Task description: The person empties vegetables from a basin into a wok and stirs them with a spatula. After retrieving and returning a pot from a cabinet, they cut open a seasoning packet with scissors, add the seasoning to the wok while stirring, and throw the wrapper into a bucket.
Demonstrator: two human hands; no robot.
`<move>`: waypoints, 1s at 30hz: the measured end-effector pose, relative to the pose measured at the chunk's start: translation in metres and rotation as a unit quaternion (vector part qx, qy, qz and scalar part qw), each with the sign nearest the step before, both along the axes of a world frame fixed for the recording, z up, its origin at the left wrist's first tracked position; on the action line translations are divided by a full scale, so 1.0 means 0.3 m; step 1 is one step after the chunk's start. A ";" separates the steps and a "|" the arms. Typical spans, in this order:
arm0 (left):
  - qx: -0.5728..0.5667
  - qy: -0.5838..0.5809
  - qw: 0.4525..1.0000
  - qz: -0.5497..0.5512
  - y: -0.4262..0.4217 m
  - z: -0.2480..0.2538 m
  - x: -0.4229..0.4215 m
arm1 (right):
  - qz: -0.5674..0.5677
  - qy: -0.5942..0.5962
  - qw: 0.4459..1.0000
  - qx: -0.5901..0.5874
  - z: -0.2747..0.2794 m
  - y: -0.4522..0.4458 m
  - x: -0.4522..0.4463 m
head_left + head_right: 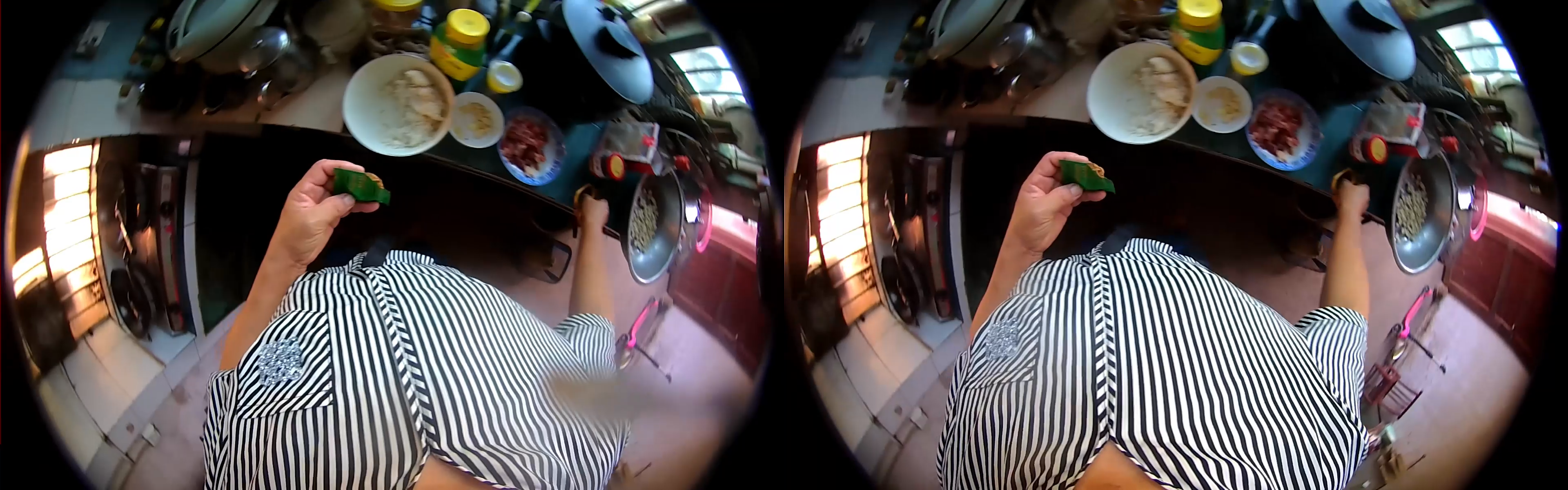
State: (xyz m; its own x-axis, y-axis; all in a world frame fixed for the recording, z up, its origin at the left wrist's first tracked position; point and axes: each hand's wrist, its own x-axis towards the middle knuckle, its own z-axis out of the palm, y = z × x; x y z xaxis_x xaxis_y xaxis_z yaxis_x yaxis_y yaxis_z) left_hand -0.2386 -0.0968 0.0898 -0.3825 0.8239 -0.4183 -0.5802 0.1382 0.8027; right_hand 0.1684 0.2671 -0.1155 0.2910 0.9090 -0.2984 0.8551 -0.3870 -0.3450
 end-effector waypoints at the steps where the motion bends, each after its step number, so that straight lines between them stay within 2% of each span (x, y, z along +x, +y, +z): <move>1: 0.017 0.000 1.000 0.010 -0.019 -0.006 -0.010 | 0.046 -0.042 0.998 -0.013 -0.007 0.042 0.017; 4: 0.042 0.008 0.999 0.033 -0.073 -0.011 -0.051 | 0.139 -0.134 0.977 -0.086 0.083 0.072 -0.038; 5: 0.056 0.004 0.997 0.043 -0.095 -0.016 -0.071 | 0.104 -0.103 0.983 -0.113 0.141 0.042 -0.082; 6: 0.071 0.000 0.996 0.055 -0.120 -0.017 -0.092 | 0.308 -0.265 0.911 -0.071 0.084 0.058 -0.019; 7: 0.074 0.003 0.995 0.067 -0.150 -0.016 -0.118 | 0.489 -0.407 0.772 -0.018 0.036 0.066 0.028; 9: 0.116 -0.021 0.988 0.104 -0.221 -0.003 -0.182 | 0.684 -0.388 0.617 0.028 0.081 -0.042 -0.067; 10: 0.118 -0.028 0.984 0.127 -0.269 0.012 -0.217 | 0.669 -0.291 0.673 -0.120 0.162 -0.161 -0.205; 11: 0.129 -0.038 0.979 0.154 -0.323 0.018 -0.260 | 0.596 -0.181 0.732 -0.276 0.244 -0.280 -0.341; 12: 0.140 -0.049 0.972 0.179 -0.385 0.025 -0.307 | 0.491 -0.106 0.767 -0.399 0.326 -0.399 -0.477; 14: 0.164 -0.027 0.958 0.232 -0.528 0.020 -0.407 | 0.338 0.036 0.798 -0.498 0.308 -0.623 -0.657; 16: 0.173 -0.011 0.943 0.286 -0.687 0.042 -0.508 | 0.485 0.103 0.734 -0.464 0.291 -0.831 -0.900; 18: 0.190 0.010 0.923 0.333 -0.847 0.083 -0.611 | 0.508 0.187 0.703 -0.461 0.245 -1.019 -1.112; 22: 0.174 0.084 0.882 0.431 -1.166 0.137 -0.823 | 0.522 0.229 0.691 -0.444 0.321 -1.365 -1.584; 24: 0.098 0.117 0.853 0.499 -1.308 0.132 -0.948 | 0.520 0.253 0.685 -0.443 0.383 -1.465 -1.747; 26: 0.023 0.141 0.824 0.548 -1.402 0.142 -1.094 | 0.534 0.267 0.646 -0.475 0.412 -1.527 -1.857; 28: -0.033 0.168 0.816 0.552 -1.496 0.092 -1.284 | 0.544 0.253 0.637 -0.484 0.376 -1.555 -1.937; 30: -0.157 0.255 0.771 0.562 -1.525 0.068 -1.453 | 0.578 0.210 0.635 -0.468 0.358 -1.571 -2.014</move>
State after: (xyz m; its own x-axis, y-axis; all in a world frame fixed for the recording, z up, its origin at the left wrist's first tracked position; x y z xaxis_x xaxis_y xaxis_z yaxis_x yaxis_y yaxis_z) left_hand -0.6746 -0.5544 0.1102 -0.9619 -0.2587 -0.0886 -0.0950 0.0125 0.9954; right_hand -0.4358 -0.2041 -0.0081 -0.6928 -0.1881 -0.6962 0.6636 0.2118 -0.7175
